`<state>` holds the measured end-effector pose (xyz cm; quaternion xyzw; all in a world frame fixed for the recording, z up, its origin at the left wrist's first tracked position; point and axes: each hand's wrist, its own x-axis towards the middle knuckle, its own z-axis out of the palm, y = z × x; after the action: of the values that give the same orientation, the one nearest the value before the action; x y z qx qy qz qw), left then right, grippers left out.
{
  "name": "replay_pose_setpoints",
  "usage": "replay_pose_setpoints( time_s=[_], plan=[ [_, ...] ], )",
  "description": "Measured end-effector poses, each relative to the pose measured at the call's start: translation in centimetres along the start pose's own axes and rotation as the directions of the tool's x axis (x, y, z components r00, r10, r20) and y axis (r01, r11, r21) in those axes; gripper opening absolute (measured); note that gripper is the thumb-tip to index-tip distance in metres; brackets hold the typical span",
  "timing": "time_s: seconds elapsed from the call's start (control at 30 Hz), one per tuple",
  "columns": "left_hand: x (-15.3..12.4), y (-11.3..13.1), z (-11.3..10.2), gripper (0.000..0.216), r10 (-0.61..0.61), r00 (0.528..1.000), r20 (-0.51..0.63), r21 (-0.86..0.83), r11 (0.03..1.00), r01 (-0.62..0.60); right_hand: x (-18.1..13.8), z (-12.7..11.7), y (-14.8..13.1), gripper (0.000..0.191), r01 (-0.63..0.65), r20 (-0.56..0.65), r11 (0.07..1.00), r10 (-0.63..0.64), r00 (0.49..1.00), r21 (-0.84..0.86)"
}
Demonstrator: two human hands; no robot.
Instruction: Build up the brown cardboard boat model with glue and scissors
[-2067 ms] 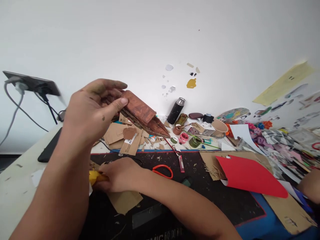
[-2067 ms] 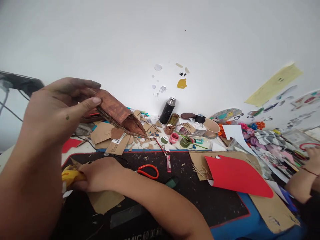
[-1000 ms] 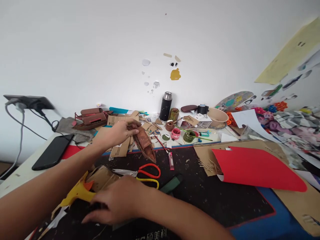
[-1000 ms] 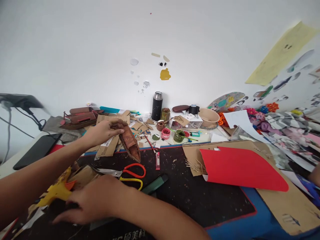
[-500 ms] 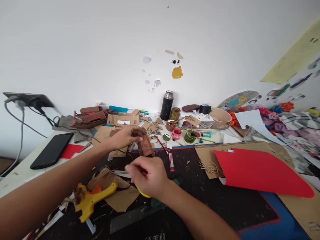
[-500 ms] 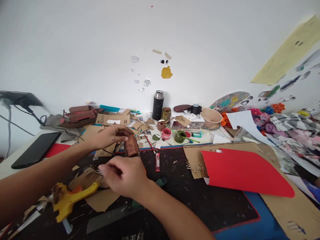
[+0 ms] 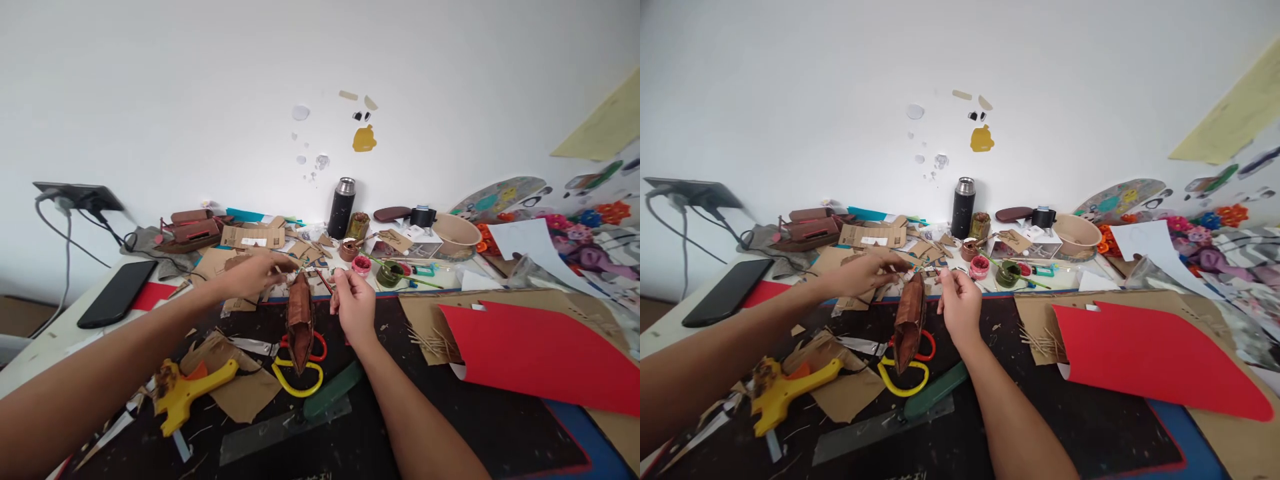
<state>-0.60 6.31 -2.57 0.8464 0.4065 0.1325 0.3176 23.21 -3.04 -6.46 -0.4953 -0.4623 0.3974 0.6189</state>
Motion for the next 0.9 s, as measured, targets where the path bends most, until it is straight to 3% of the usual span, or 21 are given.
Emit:
replay_pose_setpoints(
  time_s=[0.1,0.23,0.33,0.53,0.9],
  plan=[
    [-0.1,-2.7,-2.7,0.044,-0.156,0.955,-0.251,0.177,0.963,0.204,-0.1,-0.6,0.0,0.055,0.014,0.021,0.999,-0.013,1.0,-0.051],
    [-0.8,-6.6,-6.1,0.05,-0.233,0.903,-0.362,0.262,0.904,0.338,-0.4,-0.7,-0.2,0.053,0.015,0.053,0.996,-0.011,0.999,-0.086],
    [-1.6,-8.6,-6.9,0.047,-0.27,0.893,-0.359,0.308,0.869,0.387,-0.5,-0.5,-0.2,0.053,0.036,0.09,0.992,-0.025,0.996,-0.119],
    [-2.0,-10.5,-6.0,0.04,-0.282,0.927,-0.246,0.327,0.877,0.353,-0.6,-0.7,-0.1,0.05,0.069,0.109,0.985,-0.052,0.993,-0.16],
    [-3.7,-9.1,-7.0,0.031,-0.241,0.947,-0.21,0.323,0.898,0.3,-0.4,-0.8,0.3,0.048,0.102,0.147,0.97,-0.071,0.987,-0.219]
  ],
)
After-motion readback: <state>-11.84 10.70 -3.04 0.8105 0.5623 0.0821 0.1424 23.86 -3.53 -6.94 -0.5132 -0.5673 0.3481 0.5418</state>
